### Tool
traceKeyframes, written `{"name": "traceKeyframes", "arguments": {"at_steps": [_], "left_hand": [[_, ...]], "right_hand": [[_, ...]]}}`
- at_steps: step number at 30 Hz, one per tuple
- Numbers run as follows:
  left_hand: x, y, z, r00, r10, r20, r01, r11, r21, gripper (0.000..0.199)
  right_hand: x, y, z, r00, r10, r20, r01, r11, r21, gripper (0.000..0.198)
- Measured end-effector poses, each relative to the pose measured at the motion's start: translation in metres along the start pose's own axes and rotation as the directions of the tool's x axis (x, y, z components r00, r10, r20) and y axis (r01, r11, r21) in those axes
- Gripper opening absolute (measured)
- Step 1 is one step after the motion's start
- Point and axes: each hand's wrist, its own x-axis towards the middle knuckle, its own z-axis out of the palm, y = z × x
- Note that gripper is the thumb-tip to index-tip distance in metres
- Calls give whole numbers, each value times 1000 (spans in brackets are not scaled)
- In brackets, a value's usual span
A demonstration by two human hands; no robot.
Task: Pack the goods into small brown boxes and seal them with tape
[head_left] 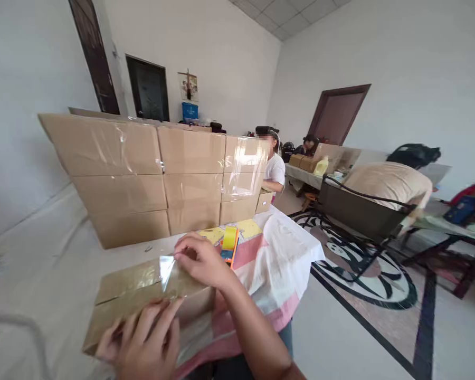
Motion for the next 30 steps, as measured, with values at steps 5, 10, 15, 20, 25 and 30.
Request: {"name": "traceKeyframes", "arguments": {"at_steps": [5,10,15,20,25,30], "left_hand": [[1,13,-2,987,-161,22,162,986,-46,26],[3,22,1,961,-255,-105,249,966,-68,30],[2,25,4,949,-281,-145,274,959,-70,30],[-2,27,4,948,-291,-127,289,957,-40,33],[-2,27,4,959,-249,-135,250,968,-11,33],[-5,24,6,969,-163,-187,175,983,49,31]], "right_hand": [[3,0,-1,1000,17,1,-17,999,-32,7],[5,0,2,992,104,65,-96,989,-112,6],[11,2,5,972,210,104,-178,951,-254,7],[15,6,7,966,256,34,-235,926,-296,9],[13,2,7,934,337,122,-284,904,-319,19],[20,-4,6,915,338,218,-203,856,-475,13]]}}
